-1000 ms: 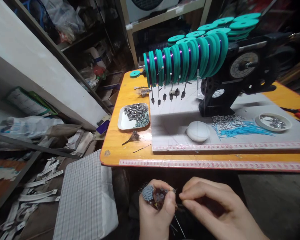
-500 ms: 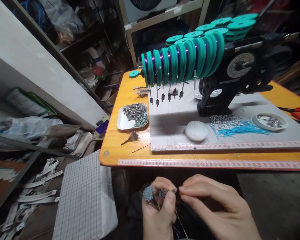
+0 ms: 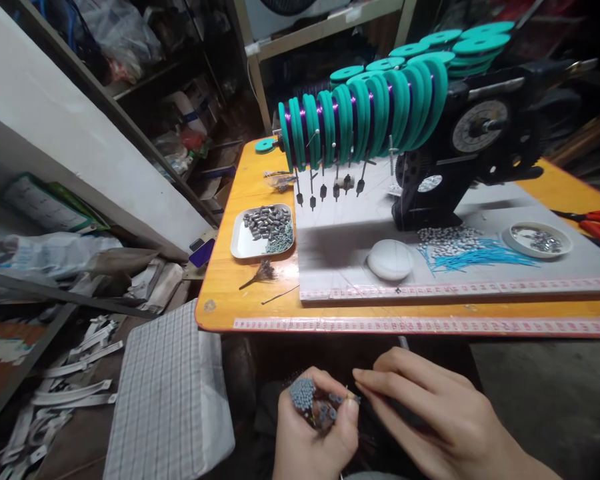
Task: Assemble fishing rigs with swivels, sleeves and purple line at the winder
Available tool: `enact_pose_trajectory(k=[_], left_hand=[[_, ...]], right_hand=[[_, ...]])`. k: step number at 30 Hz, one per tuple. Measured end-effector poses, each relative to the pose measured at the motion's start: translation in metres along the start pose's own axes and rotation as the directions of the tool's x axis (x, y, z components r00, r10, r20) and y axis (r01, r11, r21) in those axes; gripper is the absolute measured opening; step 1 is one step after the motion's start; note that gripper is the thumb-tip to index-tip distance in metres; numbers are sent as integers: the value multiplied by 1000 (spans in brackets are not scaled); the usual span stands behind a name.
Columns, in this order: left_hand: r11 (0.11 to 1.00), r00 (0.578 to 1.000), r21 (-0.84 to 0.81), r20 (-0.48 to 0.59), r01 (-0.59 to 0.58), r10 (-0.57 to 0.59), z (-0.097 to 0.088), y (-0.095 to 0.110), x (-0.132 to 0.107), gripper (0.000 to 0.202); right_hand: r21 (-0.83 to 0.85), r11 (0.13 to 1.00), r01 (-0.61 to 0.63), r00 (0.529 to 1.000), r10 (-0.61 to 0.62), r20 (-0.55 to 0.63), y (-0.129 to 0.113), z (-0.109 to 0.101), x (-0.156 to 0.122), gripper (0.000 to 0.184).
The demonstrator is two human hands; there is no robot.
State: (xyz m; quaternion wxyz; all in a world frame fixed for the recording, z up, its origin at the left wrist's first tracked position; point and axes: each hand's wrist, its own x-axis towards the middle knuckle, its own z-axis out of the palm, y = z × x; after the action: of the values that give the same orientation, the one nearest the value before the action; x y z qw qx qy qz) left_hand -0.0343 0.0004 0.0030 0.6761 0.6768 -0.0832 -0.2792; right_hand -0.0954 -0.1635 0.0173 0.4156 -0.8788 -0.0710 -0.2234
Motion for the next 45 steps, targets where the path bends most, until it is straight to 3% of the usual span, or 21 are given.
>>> enact_pose_trajectory(k=[5, 14, 36, 40, 45], left_hand=[[998, 992, 57, 125, 14, -21, -7, -1, 2, 35], [999, 998, -39, -70, 3, -5, 2, -4, -1, 39], [986, 991, -167, -126, 13, -34, -3, -9, -3, 35], [986, 991, -166, -120, 33, -53, -6, -10, -3, 36], [985, 991, -156, -92, 77, -92, -10, -8, -2, 36]], right_hand=[[-29, 1000, -1, 1000, 0, -4, -5, -2, 3, 24], [-29, 999, -13, 1000, 14, 9, -9, -4, 6, 20], [-23, 999, -25, 997, 27, 67, -12, 5, 8, 22], [51, 999, -20, 997, 16, 74, -12, 2, 10, 22], [258, 956, -141, 985, 110, 129, -10, -1, 15, 21]])
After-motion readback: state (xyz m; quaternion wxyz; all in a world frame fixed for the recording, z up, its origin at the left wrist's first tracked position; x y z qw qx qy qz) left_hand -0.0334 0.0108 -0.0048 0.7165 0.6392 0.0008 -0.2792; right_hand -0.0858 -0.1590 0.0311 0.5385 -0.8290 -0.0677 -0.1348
